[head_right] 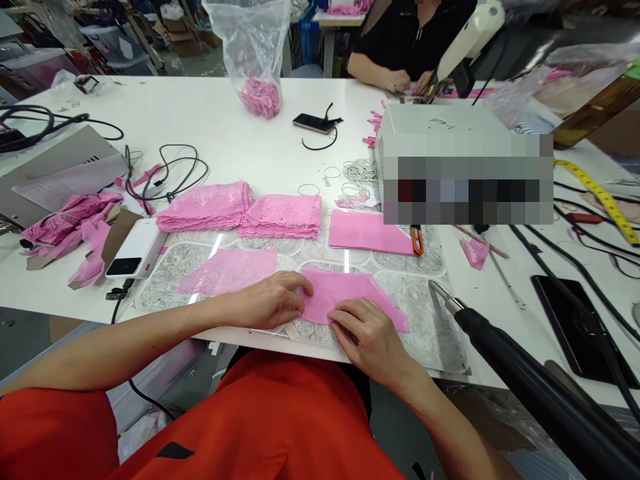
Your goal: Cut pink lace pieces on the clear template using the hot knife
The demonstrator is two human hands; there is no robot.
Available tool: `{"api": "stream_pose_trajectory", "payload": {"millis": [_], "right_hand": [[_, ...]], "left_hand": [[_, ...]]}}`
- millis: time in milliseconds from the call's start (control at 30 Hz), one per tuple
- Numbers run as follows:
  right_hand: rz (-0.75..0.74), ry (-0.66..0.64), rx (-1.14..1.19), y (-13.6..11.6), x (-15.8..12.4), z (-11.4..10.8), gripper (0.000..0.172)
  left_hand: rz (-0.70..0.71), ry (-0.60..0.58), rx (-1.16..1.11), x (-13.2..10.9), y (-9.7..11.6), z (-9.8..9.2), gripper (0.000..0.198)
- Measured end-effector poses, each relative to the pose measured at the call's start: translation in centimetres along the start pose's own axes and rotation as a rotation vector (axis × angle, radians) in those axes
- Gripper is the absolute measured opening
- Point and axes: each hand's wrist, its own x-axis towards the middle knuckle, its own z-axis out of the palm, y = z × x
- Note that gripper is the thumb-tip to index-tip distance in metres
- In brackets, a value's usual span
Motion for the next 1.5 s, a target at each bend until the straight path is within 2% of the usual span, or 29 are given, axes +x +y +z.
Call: {"api": "stream_pose_trajectory", "payload": {"millis": [367,533,733,1167,1367,1500], "right_hand": [[0.0,-0.022,-0.018,-0.1,0.0,-0.1,0.017],[0.0,-0.022,-0.015,0.0,-0.2,-0.1,0.018],[0.009,-0.003,-0.012,0.0,-0.1,-0.1,0.017],[0.001,-0.009,-0.001,-0.2,0.2,-0.3,0.015],[-0.005,0.073,-0.117,-1.7,1.6,1.5,0.008],[-0.013,0.114,-0.201,-1.3,2.0,2.2,0.007]], "left_hand": [[-0.075,-0.01,0.041,0.5,0.8,0.1,0.013],[-0.066,0.001,0.048,0.1,1.0,0.3,0.002],[-0.065,0.016,0.135,0.0,1.1,0.9,0.006],[-0.099,0.02,0.058,0.1,1.2,0.5,0.015],[-0.106,0.069,0.017,0.1,0.9,0.7,0.013],[-0.088,0.099,-0.022,0.1,0.9,0.5,0.013]]}}
